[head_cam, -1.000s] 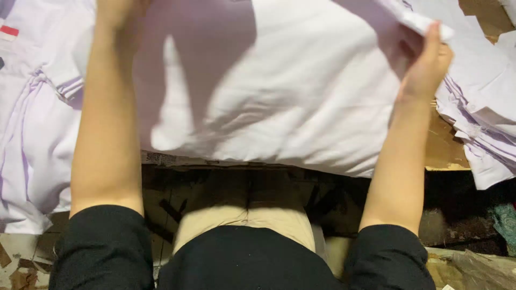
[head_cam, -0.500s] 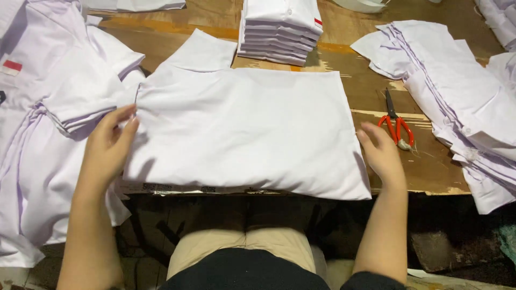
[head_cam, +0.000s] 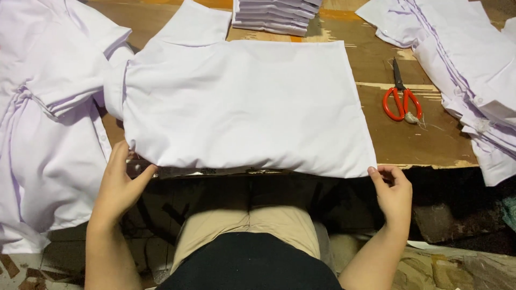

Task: Folding a white collared shirt precisely on a wooden workbench in a factory setting.

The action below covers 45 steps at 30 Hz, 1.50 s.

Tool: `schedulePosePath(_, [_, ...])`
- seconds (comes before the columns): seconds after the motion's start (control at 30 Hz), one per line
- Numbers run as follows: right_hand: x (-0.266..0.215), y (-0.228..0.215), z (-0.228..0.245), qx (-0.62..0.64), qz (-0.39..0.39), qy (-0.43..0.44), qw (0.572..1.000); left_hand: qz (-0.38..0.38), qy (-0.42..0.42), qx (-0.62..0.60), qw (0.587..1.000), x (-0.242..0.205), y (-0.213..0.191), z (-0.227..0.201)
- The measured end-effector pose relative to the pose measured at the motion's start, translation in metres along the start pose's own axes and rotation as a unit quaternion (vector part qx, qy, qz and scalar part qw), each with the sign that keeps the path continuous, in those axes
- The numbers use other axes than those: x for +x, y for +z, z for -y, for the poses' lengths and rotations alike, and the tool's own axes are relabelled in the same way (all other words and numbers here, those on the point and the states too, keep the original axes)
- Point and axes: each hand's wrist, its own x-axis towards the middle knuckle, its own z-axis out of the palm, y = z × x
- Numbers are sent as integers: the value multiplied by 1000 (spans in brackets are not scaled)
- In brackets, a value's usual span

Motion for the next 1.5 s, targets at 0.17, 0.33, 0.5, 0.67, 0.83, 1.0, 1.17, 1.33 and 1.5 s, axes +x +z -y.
schedulePosePath(0.17, [-12, 1, 21, 74, -12, -188, 979, -78, 101, -133, 983, 17, 6, 7])
schedulePosePath(0.33, [-9, 3, 25, 106, 38, -184, 977, -107, 120, -153, 975, 25, -1, -4])
schedulePosePath(0.5, [16, 6, -10, 132, -37, -158, 978, -186, 87, -192, 960, 20, -11, -30])
schedulePosePath(0.67, [17, 8, -9, 195, -83, -152, 965, -137, -62, -403, 903, 6, -19, -36])
schedulePosePath(0.83, [4, 8, -8, 191, -56, -176, 964, -75, -132, -578, 802, -36, 7, -6])
schedulePosePath(1.0, [-5, 6, 0, 141, -50, -149, 977, 124, -250, -335, 900, -68, 30, 0])
schedulePosePath(1.17, [4, 9, -9, 138, -59, -146, 978, 230, -413, -341, 813, -67, 6, -32])
schedulePosePath(1.33, [4, 3, -18, 122, -71, -148, 979, 433, -295, -284, 803, -68, -11, -15])
schedulePosePath(1.5, [10, -4, -24, 78, -76, -144, 984, 316, -331, 34, 889, -51, -43, -16])
